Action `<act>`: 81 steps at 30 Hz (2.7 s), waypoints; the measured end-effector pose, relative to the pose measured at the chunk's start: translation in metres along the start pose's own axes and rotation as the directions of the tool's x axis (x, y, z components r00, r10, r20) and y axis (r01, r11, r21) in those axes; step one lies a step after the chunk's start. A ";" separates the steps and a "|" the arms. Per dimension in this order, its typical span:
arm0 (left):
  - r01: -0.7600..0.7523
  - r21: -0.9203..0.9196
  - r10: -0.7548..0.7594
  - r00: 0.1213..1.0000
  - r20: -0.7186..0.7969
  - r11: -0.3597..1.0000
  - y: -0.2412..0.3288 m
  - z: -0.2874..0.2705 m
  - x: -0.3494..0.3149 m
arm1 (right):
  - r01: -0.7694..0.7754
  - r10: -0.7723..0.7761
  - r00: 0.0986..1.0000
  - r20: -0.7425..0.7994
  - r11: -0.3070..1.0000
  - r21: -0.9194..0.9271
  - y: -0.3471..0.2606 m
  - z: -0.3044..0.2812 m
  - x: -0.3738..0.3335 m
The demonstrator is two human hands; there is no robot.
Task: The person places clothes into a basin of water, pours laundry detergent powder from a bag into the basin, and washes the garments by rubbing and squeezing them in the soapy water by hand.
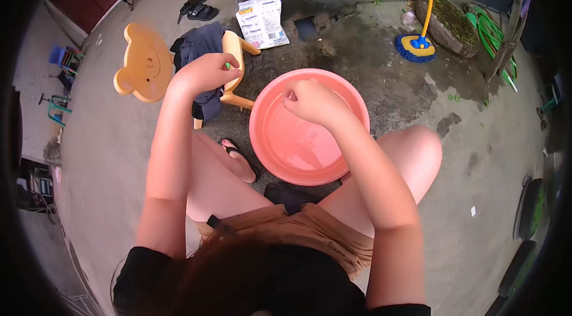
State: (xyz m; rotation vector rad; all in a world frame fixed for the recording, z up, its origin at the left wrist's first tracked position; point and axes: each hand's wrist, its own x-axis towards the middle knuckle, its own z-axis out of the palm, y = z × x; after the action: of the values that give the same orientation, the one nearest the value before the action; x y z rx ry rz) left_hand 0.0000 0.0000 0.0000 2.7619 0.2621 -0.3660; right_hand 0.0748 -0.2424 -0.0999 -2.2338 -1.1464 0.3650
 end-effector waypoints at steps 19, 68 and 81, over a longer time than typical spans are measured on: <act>0.661 -0.270 -0.400 0.676 0.619 0.700 -0.094 0.347 0.051 | -0.978 0.596 -0.206 0.776 -0.145 -0.148 0.187 0.251 -0.129; 0.483 0.140 -0.494 0.867 0.062 0.865 -0.162 0.041 0.055 | 0.072 -0.105 0.981 -0.161 0.977 -0.200 -0.037 0.160 0.253; 0.638 0.078 -0.631 0.770 -0.095 0.766 -0.200 0.087 0.105 | 0.006 0.040 0.990 0.136 0.948 -0.319 -0.050 0.143 0.295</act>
State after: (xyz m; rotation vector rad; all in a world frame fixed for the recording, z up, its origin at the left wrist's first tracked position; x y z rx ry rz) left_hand 0.0356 0.1684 -0.1707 2.7065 1.2503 -0.4617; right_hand 0.1471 0.0732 -0.1736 -2.5327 -1.3410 0.3705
